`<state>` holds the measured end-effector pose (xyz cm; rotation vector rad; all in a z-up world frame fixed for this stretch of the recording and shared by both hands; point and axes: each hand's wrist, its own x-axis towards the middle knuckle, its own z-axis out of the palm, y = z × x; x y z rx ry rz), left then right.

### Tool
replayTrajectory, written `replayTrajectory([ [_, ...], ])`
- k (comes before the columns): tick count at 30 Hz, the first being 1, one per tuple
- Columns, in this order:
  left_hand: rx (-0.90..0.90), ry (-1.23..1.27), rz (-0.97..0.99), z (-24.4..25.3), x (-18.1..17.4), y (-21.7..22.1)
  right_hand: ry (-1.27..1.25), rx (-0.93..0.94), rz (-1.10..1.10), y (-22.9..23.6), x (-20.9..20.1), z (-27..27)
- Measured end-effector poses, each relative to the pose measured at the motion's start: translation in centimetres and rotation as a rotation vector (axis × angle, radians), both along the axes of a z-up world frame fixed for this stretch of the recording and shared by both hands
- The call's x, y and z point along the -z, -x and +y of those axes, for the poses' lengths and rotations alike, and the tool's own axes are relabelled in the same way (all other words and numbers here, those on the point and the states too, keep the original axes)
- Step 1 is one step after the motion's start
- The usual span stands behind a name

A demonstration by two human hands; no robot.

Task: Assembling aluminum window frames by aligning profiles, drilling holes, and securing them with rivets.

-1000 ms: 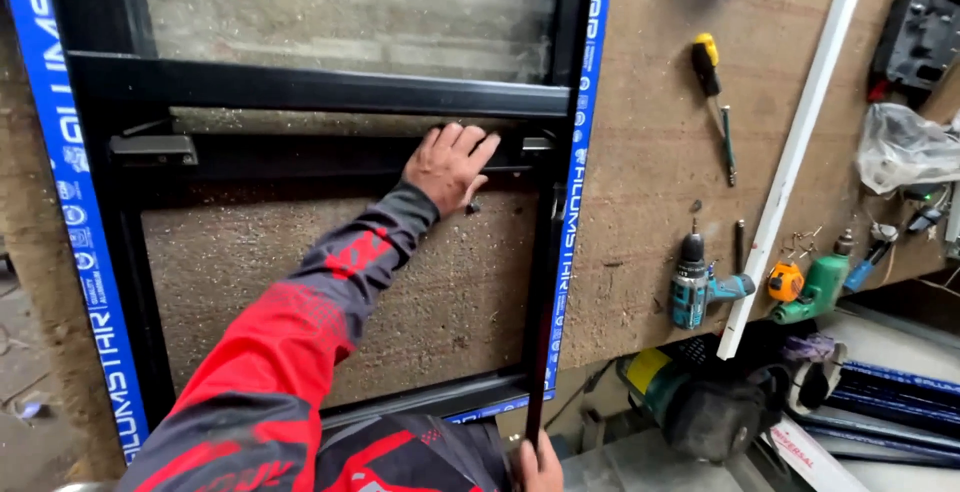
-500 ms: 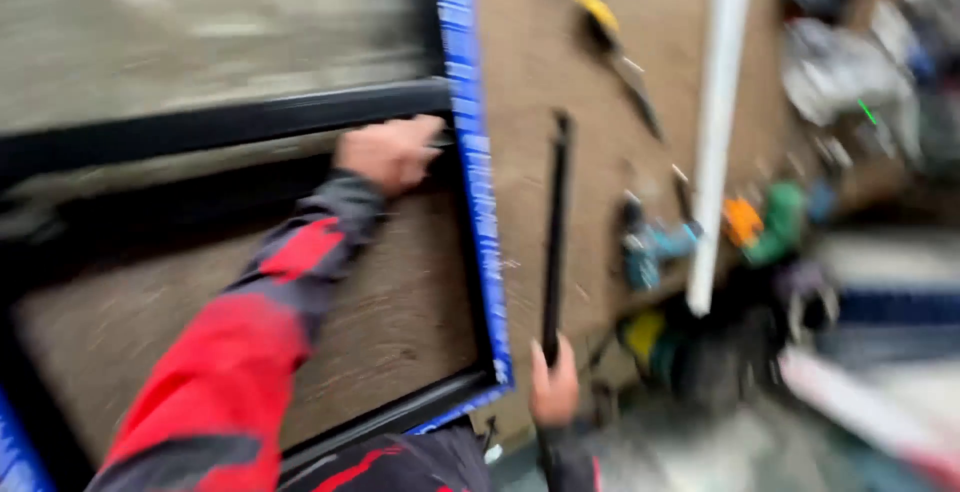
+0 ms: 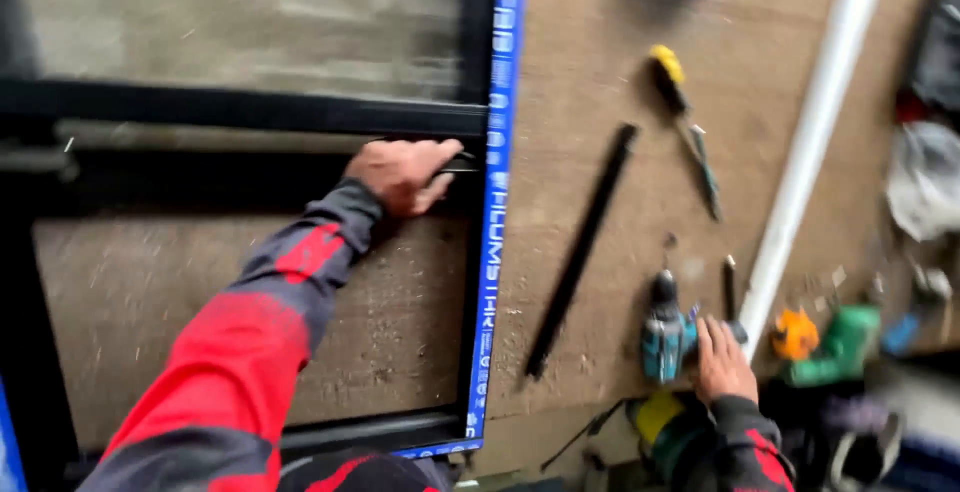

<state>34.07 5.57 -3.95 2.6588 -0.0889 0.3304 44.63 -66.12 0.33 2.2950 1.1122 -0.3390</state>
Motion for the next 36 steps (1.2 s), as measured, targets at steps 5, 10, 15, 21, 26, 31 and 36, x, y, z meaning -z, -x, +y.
replayTrajectory([
  [5, -0.077, -0.003, -0.028, -0.2, 1.9, 0.0, -0.085, 0.421, 0.325, -3.2, -0.3, 7.7],
  [10, -0.065, 0.015, -0.098, 0.1, 1.7, 0.1, 0.047, 0.609, 0.396, 0.6, -5.9, 11.7],
  [15, -0.156, -0.062, -0.130, -1.0, 3.3, -0.1, -0.870, 0.937, 0.848, 2.9, -14.2, 22.1],
  [21, -0.260, -0.057, -0.214, -1.8, 3.1, 0.3, -1.607, 1.194, 1.718, 3.6, -18.3, 33.4],
  [26, -0.265, -0.049, -0.196, -2.1, 3.2, 0.4, -1.266, 1.087, 1.018, 1.6, -17.0, 35.9],
  [31, -0.283, -0.023, -0.204, -2.1, 2.7, 0.3, -0.872, 0.686, 0.761, 0.7, -17.0, 44.7],
  [36, -0.307, 0.005, -0.218, -2.3, 3.0, 0.1, -1.370, 1.787, 1.085, -0.1, -12.3, 42.3],
])
